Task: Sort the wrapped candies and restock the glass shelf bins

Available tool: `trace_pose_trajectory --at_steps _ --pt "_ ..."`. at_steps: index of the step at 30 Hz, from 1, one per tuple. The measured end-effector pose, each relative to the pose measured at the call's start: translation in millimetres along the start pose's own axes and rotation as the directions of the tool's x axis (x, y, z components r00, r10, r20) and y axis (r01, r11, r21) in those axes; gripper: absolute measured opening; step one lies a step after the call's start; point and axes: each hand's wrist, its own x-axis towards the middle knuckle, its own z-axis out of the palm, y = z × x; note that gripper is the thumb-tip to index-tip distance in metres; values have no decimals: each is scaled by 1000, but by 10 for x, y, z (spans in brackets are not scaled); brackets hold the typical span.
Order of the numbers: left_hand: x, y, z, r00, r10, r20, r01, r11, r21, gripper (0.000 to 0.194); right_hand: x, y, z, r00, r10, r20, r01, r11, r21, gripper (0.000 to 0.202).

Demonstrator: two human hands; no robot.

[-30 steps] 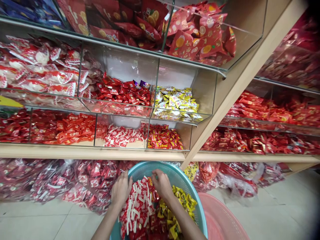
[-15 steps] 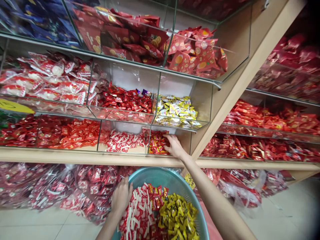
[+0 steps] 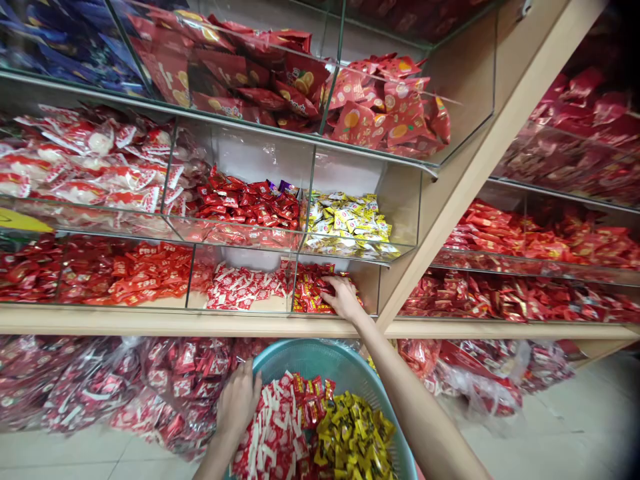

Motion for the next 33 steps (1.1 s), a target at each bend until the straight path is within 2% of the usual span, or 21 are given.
trace_pose_trajectory --at_steps 8,13,20,28,33 --pt "6 -1 3 1000 13 -11 -13 1000 15 43 6 -1 -2 1000 -2 15 2 1000 19 35" --pt "8 10 -4 1000 20 -11 -19 1000 21 46 -19 -2 -2 996 -13 -87 16 1000 26 30" --pt "7 -2 8 1000 20 -17 -19 999 27 45 -37 -40 -21 995 -93 -35 94 995 34 28" --pt "24 -59 99 998 49 -48 -49 999 11 48 -36 -50 -26 989 -143 -49 146 988 53 34" --pt "12 -30 51 998 44 -39 -43 999 23 46 -24 -22 -13 984 -159 -84 168 980 103 30"
